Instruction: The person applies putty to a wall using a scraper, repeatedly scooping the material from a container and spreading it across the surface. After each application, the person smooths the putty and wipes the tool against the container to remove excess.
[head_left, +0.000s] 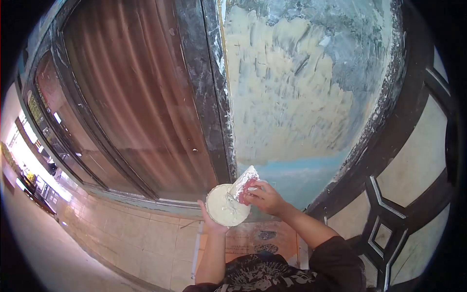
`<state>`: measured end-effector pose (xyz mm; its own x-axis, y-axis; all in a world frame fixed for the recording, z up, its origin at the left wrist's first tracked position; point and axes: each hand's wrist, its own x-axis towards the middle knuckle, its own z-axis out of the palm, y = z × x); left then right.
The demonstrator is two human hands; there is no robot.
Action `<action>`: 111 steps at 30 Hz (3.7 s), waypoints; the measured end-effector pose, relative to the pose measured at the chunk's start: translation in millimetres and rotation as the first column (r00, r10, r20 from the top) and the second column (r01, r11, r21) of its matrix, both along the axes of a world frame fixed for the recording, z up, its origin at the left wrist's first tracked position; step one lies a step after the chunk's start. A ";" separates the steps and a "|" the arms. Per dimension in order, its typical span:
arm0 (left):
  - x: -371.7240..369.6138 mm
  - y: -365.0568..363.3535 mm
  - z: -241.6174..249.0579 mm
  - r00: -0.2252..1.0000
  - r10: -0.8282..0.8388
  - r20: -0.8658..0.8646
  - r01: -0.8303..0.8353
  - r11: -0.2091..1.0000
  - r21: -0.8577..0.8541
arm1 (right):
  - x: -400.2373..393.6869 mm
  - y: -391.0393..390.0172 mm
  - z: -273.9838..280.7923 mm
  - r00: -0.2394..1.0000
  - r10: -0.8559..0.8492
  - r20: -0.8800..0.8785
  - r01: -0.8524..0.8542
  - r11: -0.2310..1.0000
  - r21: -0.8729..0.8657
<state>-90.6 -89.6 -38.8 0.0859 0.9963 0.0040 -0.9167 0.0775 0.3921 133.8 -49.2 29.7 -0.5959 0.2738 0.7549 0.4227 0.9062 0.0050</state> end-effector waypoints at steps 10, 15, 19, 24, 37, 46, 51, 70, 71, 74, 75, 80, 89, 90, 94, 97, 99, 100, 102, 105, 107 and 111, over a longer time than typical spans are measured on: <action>0.0 10.4 -28.2 0.995 0.052 0.088 -0.045 0.995 -0.085 | 12.8 -17.3 -8.0 0.996 -0.055 -0.065 0.056 0.998 0.012; 5.1 -1.6 -1.5 0.996 0.023 0.089 -0.018 0.998 -0.057 | 21.5 -22.7 -13.8 0.982 -0.171 -0.082 0.172 0.985 0.002; 9.2 -9.5 13.8 0.997 -0.019 0.079 0.022 0.999 -0.034 | 22.2 -23.4 -16.7 0.968 -0.241 -0.075 0.241 0.970 -0.018; 13.4 -13.3 13.2 0.994 -0.092 0.066 0.089 0.995 0.038 | 18.7 -20.7 -21.0 0.961 -0.261 -0.093 0.257 0.965 -0.047; 16.9 -15.2 -8.5 0.998 -0.058 0.002 0.058 0.997 -0.051 | 16.6 -0.3 -2.0 0.893 -0.342 -0.293 0.332 0.939 -0.087; -4.4 -11.0 -19.1 0.973 -0.052 0.226 0.070 0.995 -0.076 | 88.2 45.6 -25.1 0.705 -0.653 -0.278 0.571 0.754 -0.325; -3.4 -12.3 -6.6 0.981 -0.127 0.144 0.117 0.990 0.077 | 90.4 62.8 -44.6 0.710 -0.655 -0.260 0.570 0.750 -0.335; -4.9 -3.0 -23.4 0.993 -0.077 0.087 0.077 0.997 -0.006 | 93.6 73.2 -50.3 0.673 -0.708 -0.215 0.587 0.688 -0.428; -5.0 -4.4 -21.8 0.989 -0.105 0.107 0.104 0.994 0.015 | 93.2 72.7 -52.7 0.691 -0.704 -0.164 0.587 0.679 -0.440; -4.3 -3.3 -22.0 0.989 -0.090 0.115 0.092 0.996 -0.011 | 91.9 77.6 -56.1 0.688 -0.703 -0.180 0.591 0.687 -0.422; -4.6 -1.7 -24.7 0.994 -0.045 0.099 0.051 0.997 -0.060 | 90.8 76.2 -49.9 0.689 -0.702 -0.180 0.591 0.689 -0.421; -8.2 1.4 -28.0 0.992 -0.073 0.104 0.078 0.996 -0.040 | 92.9 71.6 -48.1 0.679 -0.700 -0.221 0.564 0.690 -0.453; -0.4 -1.3 -1.0 0.991 -0.114 0.073 0.111 0.993 0.040 | 91.8 77.1 -30.3 0.689 -0.677 -0.260 0.559 0.724 -0.403; -0.3 -1.1 -2.4 0.992 -0.103 0.076 0.102 0.995 0.016 | 92.3 75.3 -31.8 0.690 -0.676 -0.259 0.559 0.725 -0.401; 1.6 -1.2 -6.3 0.982 -0.151 0.117 0.146 0.988 0.046 | 88.7 72.1 -46.8 0.712 -0.676 -0.190 0.558 0.710 -0.430; 1.7 -1.6 -4.7 0.973 -0.189 0.131 0.182 0.981 0.063 | 84.2 78.1 -39.0 0.702 -0.680 -0.211 0.555 0.708 -0.436; 3.0 -3.4 -3.6 0.971 -0.199 0.134 0.185 0.977 0.108 | 84.0 78.5 -29.6 0.677 -0.696 -0.239 0.565 0.700 -0.438; 3.6 -4.5 -3.2 0.970 -0.201 0.134 0.188 0.976 0.108 | 84.5 77.6 -26.1 0.668 -0.693 -0.271 0.564 0.709 -0.423; 3.0 -7.7 -1.4 0.965 -0.205 0.163 0.191 0.977 0.099 | 85.3 74.6 -29.8 0.659 -0.688 -0.303 0.563 0.719 -0.408; 3.0 -9.0 7.3 0.977 -0.209 0.043 0.197 0.960 0.201 | 84.9 72.1 -50.3 0.693 -0.688 -0.213 0.573 0.706 -0.417; 3.7 -9.4 5.8 0.978 -0.182 0.104 0.168 0.977 0.131 | 81.8 73.7 -56.2 0.687 -0.703 -0.181 0.574 0.679 -0.458; 4.8 -7.2 -2.5 0.965 -0.180 0.189 0.165 0.982 0.092 | 86.3 79.4 -36.3 0.654 -0.707 -0.269 0.581 0.697 -0.419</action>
